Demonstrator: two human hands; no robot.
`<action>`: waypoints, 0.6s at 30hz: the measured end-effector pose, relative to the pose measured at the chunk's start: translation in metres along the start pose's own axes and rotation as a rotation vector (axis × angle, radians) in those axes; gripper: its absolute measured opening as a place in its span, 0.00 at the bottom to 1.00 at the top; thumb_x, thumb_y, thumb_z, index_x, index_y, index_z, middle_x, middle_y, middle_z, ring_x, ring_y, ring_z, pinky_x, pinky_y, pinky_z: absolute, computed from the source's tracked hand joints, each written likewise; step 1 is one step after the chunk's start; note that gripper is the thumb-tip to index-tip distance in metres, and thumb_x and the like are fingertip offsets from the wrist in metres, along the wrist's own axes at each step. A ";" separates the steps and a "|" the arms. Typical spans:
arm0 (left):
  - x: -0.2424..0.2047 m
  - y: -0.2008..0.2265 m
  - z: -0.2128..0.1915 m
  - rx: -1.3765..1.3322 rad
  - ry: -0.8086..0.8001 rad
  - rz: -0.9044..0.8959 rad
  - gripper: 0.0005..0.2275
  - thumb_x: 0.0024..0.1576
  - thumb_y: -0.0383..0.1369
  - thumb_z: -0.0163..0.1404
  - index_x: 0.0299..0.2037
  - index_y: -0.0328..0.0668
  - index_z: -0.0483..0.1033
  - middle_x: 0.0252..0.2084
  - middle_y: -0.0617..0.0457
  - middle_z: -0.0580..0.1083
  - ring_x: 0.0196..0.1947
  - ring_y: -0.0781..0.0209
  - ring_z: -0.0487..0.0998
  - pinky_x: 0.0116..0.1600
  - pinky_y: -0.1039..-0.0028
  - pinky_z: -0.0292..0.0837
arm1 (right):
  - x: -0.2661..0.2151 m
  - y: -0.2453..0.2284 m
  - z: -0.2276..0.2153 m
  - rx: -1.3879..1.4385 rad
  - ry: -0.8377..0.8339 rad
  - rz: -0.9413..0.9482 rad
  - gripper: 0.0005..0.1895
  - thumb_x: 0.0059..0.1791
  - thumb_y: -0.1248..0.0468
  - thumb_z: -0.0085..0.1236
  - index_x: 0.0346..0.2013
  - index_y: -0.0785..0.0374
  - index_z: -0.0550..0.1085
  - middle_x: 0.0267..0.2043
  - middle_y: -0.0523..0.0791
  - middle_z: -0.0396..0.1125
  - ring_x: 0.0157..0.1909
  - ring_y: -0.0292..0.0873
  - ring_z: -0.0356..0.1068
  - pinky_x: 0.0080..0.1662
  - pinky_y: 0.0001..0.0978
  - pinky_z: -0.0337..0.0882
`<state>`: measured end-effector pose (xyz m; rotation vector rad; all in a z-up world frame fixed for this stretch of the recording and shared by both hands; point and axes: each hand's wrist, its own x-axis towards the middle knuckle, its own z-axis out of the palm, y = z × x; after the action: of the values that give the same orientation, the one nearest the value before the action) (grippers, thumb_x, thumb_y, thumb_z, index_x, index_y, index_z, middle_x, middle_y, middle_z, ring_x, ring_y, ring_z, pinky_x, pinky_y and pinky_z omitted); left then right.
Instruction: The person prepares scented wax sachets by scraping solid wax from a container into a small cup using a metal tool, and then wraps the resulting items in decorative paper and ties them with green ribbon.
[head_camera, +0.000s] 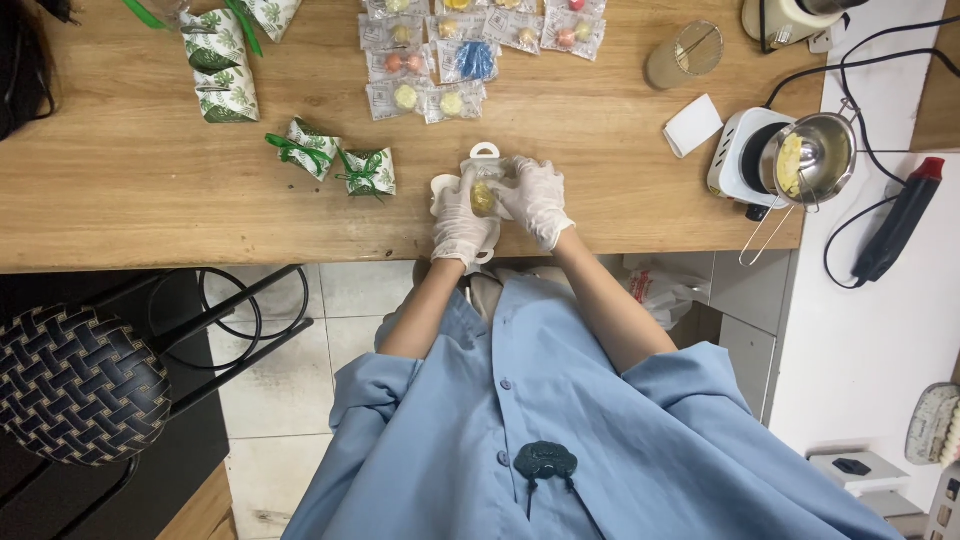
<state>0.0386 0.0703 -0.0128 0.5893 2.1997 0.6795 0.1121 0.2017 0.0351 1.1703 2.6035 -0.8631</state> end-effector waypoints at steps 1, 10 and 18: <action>-0.001 -0.003 0.001 0.000 0.005 -0.003 0.41 0.48 0.41 0.66 0.71 0.68 0.55 0.54 0.37 0.68 0.54 0.38 0.74 0.56 0.54 0.75 | 0.003 -0.002 0.001 0.001 -0.001 -0.005 0.23 0.44 0.48 0.71 0.48 0.54 0.78 0.47 0.50 0.73 0.53 0.55 0.67 0.56 0.50 0.63; -0.011 -0.009 -0.008 -0.076 0.009 -0.011 0.49 0.47 0.37 0.63 0.77 0.70 0.41 0.55 0.38 0.66 0.56 0.37 0.72 0.58 0.54 0.72 | 0.019 0.041 -0.013 0.403 -0.353 -0.028 0.13 0.47 0.59 0.65 0.43 0.60 0.78 0.38 0.45 0.75 0.42 0.42 0.73 0.47 0.34 0.72; -0.012 -0.014 0.004 -0.038 0.033 -0.104 0.44 0.50 0.34 0.57 0.75 0.50 0.43 0.67 0.34 0.60 0.67 0.31 0.60 0.68 0.54 0.58 | 0.056 0.082 -0.054 1.175 -0.017 0.366 0.08 0.51 0.59 0.63 0.41 0.57 0.75 0.35 0.38 0.74 0.33 0.31 0.70 0.37 0.24 0.69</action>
<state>0.0462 0.0539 -0.0179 0.4439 2.2259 0.6787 0.1380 0.3109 0.0232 1.7072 1.6184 -2.3573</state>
